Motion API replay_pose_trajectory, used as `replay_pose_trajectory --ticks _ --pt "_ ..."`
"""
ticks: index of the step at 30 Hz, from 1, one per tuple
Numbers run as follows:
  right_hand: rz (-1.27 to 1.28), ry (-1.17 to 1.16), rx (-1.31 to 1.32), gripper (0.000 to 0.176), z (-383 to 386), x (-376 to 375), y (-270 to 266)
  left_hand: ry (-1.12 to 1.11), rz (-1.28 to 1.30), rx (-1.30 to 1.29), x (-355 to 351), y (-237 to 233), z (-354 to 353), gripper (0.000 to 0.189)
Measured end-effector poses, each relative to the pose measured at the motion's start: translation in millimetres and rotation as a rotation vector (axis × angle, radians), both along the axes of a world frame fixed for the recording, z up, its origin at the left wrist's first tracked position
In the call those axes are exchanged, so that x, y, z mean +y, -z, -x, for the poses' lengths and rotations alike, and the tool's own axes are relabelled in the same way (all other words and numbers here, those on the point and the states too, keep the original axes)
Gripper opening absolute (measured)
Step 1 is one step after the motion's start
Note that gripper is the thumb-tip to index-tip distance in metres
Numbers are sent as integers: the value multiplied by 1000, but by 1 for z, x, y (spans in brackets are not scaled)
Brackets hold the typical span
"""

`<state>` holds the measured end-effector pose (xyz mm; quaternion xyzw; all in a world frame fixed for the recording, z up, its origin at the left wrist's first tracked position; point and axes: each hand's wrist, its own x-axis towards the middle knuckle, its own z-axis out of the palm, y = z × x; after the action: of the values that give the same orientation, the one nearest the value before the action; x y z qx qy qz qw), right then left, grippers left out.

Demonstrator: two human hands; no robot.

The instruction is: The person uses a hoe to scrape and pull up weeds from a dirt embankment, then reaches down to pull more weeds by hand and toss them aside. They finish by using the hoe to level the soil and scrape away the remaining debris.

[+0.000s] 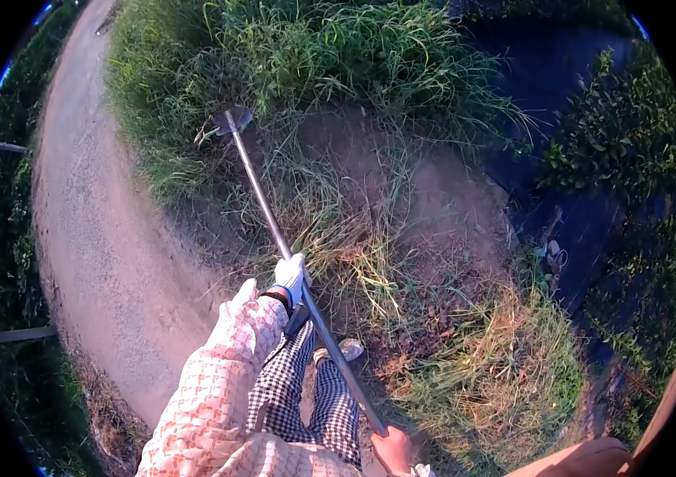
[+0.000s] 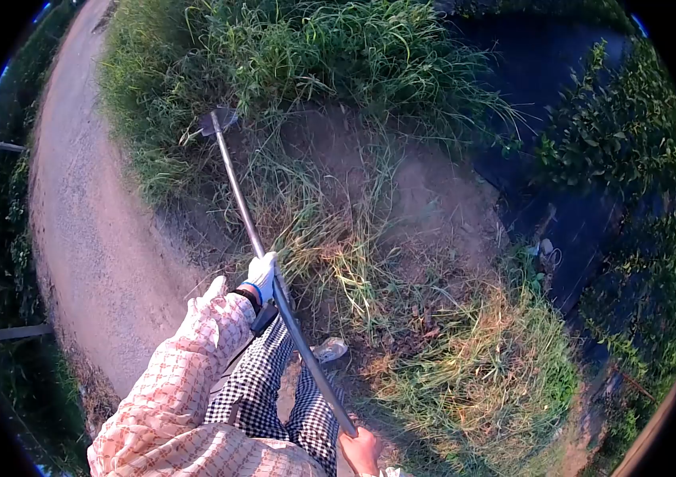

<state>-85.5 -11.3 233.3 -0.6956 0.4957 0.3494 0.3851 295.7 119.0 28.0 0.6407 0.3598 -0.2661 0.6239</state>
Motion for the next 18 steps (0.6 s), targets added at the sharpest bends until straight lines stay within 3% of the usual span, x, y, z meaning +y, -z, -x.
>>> replay_pose_trajectory --ticks 1,3,5,8,16,18 --pt "-69 44 15 31 1 1 -7 47 -6 24 -3 14 14 26" --pt "395 -537 -294 32 55 17 -26 146 -50 79 -19 23 69 25" --pt "189 -207 48 32 83 7 -39 40 109 193 -29 -1 106 22" --pt "148 -110 212 33 69 -9 -54 -65 296 281 -30 -7 116 19" --pt "152 -96 34 35 -56 -15 -55 -133 217 149 -5 10 1 23" --pt "162 -106 60 36 -35 -12 -43 -59 120 114 -18 9 0 23"
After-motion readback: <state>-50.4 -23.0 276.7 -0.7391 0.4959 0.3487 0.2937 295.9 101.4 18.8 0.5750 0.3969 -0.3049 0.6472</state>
